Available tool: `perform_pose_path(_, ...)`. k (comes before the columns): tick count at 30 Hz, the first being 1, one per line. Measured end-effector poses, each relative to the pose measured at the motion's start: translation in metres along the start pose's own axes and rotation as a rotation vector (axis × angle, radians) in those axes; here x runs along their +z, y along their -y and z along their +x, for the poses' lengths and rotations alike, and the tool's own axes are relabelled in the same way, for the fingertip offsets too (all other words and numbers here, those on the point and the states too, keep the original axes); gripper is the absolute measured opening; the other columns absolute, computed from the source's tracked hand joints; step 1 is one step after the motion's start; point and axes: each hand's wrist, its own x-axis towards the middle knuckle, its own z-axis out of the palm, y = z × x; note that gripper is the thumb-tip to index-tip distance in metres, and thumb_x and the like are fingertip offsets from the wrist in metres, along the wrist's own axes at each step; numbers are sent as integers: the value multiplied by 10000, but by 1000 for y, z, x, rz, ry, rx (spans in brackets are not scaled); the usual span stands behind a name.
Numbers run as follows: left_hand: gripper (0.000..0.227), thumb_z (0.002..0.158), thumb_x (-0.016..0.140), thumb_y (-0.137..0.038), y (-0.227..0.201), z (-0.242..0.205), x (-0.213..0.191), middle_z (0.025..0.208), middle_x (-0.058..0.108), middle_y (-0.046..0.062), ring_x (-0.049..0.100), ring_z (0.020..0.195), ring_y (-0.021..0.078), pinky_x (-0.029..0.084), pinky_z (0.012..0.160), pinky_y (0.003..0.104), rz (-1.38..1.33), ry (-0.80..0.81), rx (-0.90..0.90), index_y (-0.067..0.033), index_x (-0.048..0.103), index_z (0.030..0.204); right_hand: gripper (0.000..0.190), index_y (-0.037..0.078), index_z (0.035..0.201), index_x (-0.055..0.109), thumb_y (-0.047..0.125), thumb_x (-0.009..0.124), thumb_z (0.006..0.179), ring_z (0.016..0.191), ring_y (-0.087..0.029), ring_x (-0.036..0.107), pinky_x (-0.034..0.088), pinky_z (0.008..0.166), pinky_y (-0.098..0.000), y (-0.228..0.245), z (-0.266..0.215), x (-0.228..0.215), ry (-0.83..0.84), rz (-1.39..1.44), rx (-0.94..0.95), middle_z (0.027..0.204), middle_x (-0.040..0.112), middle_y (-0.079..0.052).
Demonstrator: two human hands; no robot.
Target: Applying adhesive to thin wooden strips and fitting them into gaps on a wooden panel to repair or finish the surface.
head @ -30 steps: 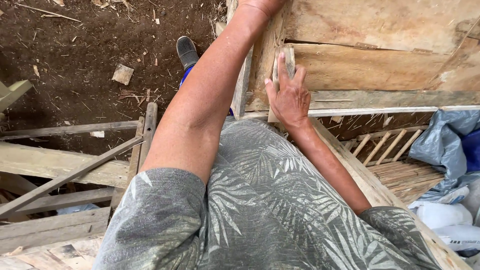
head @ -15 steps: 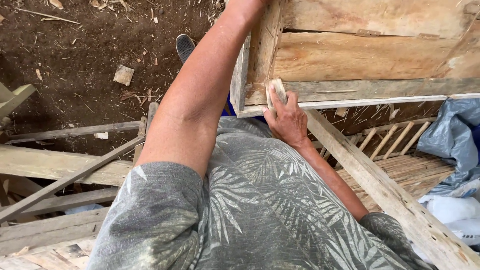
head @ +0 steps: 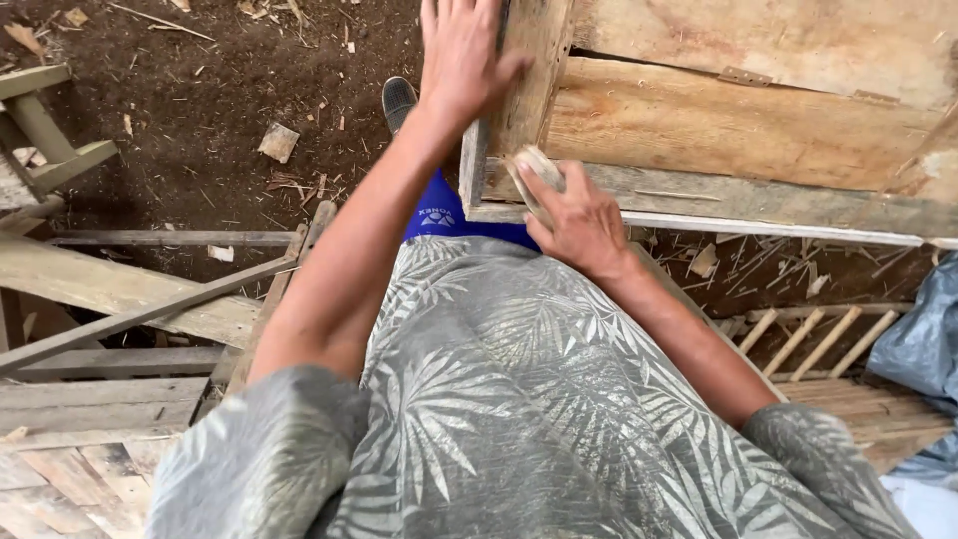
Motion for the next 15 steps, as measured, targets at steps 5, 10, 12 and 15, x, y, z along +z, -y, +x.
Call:
perform_pose_path(5,1278,917,959,-390,-18,-71,-7,1752,-47,134,385,1582,358,261,1219,699,-95,317,-257,-229,-63,1668,632,175,1543,483,421,680,995,736,-249,601,586,467,-361,-7,22,19,4,-47,-64,1081,472,-174)
perform_pose_path(10,1160,922,898,-458,-30,-64,-2,1707,61,122,348,1556,320,283,1216,646,109,340,-281,-167,48,1656,660,218,1506,521,371,714,894,827,-268,625,563,497,-381,0,27,5,-26,-241,-112,1024,486,-139)
perform_pose_path(12,1105,896,886,-485,-31,-67,1,1685,220,147,323,1522,304,283,1194,654,189,308,-261,-148,134,1632,670,227,1516,503,407,708,903,820,-233,614,559,478,-343,0,26,2,-31,-294,-129,1027,481,-128)
perform_pose_path(15,1245,911,926,-498,-27,-71,10,1737,78,143,354,1583,329,301,1221,647,207,272,-256,-185,-14,1665,689,244,1503,483,442,718,887,916,-284,646,590,544,-408,-4,22,-3,29,-300,-113,1192,530,-178)
